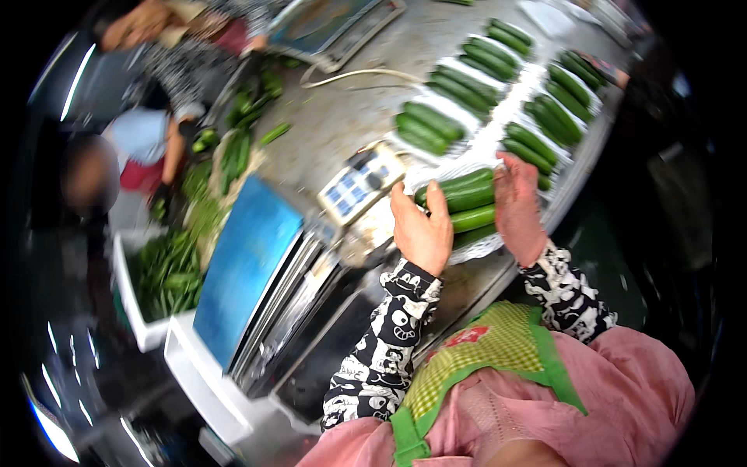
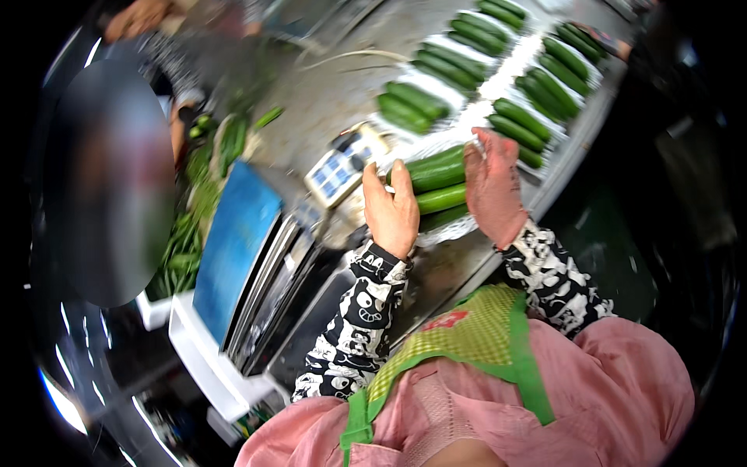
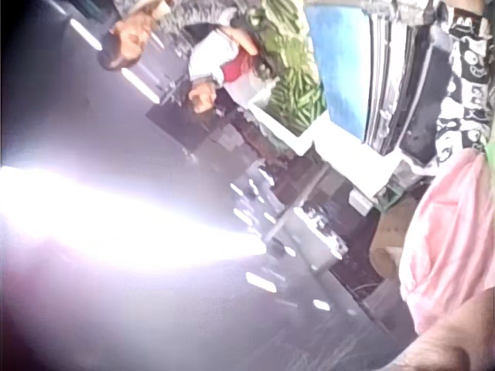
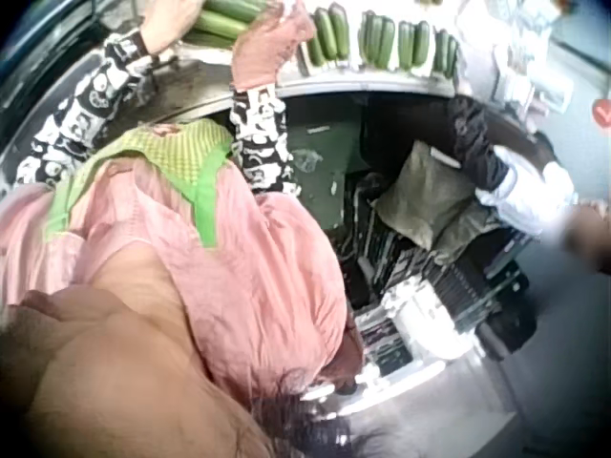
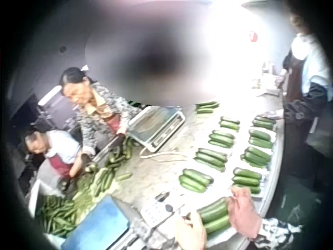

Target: The person places cucumbers into trays, wraps the trays with plastic wrap using a heat sealer, places the wrapped trays into a crate, and then applies labels to each package.

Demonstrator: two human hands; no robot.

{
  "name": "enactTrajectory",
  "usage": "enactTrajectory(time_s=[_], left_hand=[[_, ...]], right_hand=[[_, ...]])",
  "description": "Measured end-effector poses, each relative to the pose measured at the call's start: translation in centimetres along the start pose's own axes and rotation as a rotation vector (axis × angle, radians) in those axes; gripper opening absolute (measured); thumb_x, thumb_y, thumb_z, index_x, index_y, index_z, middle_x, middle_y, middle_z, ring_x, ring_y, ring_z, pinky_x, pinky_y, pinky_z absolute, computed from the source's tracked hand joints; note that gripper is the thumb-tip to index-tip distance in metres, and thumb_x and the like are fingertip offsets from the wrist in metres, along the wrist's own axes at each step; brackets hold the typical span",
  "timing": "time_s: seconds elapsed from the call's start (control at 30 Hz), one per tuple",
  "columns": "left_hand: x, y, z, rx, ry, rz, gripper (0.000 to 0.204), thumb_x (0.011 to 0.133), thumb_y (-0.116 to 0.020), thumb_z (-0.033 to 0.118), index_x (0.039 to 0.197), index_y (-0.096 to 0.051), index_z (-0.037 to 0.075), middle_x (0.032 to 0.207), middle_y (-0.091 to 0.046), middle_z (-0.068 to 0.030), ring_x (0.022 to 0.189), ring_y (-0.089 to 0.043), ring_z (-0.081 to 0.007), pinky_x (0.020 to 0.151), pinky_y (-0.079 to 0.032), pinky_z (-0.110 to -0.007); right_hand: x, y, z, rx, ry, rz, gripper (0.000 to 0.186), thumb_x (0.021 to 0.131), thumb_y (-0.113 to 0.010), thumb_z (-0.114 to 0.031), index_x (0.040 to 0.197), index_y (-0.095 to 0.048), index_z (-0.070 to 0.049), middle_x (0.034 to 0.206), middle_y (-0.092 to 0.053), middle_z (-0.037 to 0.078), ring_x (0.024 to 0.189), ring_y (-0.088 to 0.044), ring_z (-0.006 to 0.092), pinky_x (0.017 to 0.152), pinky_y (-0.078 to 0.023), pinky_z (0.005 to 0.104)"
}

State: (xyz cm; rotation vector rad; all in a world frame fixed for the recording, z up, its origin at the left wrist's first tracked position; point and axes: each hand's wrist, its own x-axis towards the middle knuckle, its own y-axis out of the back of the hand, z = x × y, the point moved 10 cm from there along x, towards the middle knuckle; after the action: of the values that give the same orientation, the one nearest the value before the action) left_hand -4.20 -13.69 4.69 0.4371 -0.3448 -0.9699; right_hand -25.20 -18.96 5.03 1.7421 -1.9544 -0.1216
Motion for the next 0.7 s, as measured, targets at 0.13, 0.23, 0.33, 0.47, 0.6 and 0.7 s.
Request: enactTrajectory(time_s=[0.13, 0.23, 0.33, 0.47, 0.6, 0.7], left_hand=[[3.4, 4.2, -1.6, -0.006, 0.025, 0.227, 0.067, 0.095, -0.054, 0.042, 0.131, -0.042, -0.013, 0.123, -0.055, -0.0343, 0.117, -0.054, -0.0442, 0.101, -0.042, -0.042], [5.6, 10.0, -7.0, -0.021, 0.108, 0.352, 0.066, 0.098, -0.05, 0.044, 0.13, -0.045, -0.014, 0.123, -0.056, -0.0344, 0.117, -0.055, -0.0427, 0.1, -0.042, -0.042], [6.5, 13.2, -12.9, -0.108, 0.195, 0.425, 0.068, 0.098, -0.047, 0.049, 0.124, -0.052, -0.013, 0.118, -0.061, -0.03, 0.112, -0.058, -0.0374, 0.096, -0.043, -0.04], [5.2, 15.4, -17.2, -0.175, 0.377, 0.491, 0.075, 0.095, -0.047, 0.057, 0.123, -0.055, -0.012, 0.121, -0.061, -0.0286, 0.113, -0.059, -0.0358, 0.096, -0.043, -0.039], [3.0, 16.6, -20.6, 0.037, 0.58, 0.533, 0.081, 0.094, -0.043, 0.059, 0.125, -0.053, -0.015, 0.126, -0.057, -0.0301, 0.119, -0.055, -0.0398, 0.101, -0.041, -0.04], [3.7, 15.3, -15.0, 0.367, 0.568, 0.37, 0.076, 0.096, -0.03, 0.061, 0.126, -0.06, -0.003, 0.129, -0.054, -0.0329, 0.124, -0.047, -0.046, 0.107, -0.035, -0.046]], right_hand=[[4.2, -6.0, -5.1, -0.022, 0.178, -0.2, 0.036, 0.103, -0.044, -0.028, 0.121, -0.054, 0.001, 0.106, -0.056, 0.021, 0.096, -0.056, 0.0329, 0.087, -0.047, 0.0405], [4.4, -14.6, -7.9, 0.081, 0.319, -0.481, 0.031, 0.102, -0.043, -0.023, 0.11, -0.057, 0.004, 0.108, -0.059, 0.023, 0.097, -0.056, 0.0378, 0.088, -0.047, 0.0452], [3.9, -21.2, -9.2, 0.029, 0.461, -0.573, 0.042, 0.1, -0.044, -0.033, 0.112, -0.055, 0.006, 0.108, -0.059, 0.028, 0.103, -0.056, 0.043, 0.091, -0.046, 0.0473], [2.3, -26.8, -8.8, -0.018, 0.239, -0.823, 0.05, 0.1, -0.041, -0.042, 0.12, -0.051, 0.003, 0.12, -0.053, 0.032, 0.108, -0.057, 0.044, 0.095, -0.045, 0.047], [0.4, -27.5, -7.7, -0.197, 0.204, -0.801, 0.047, 0.101, -0.038, -0.043, 0.114, -0.058, -0.002, 0.112, -0.061, 0.026, 0.108, -0.058, 0.0419, 0.095, -0.046, 0.0482], [1.9, -25.6, -7.7, -0.302, 0.217, -0.779, 0.05, 0.101, -0.036, -0.046, 0.113, -0.06, -0.003, 0.114, -0.061, 0.025, 0.108, -0.059, 0.0415, 0.095, -0.046, 0.0489]])
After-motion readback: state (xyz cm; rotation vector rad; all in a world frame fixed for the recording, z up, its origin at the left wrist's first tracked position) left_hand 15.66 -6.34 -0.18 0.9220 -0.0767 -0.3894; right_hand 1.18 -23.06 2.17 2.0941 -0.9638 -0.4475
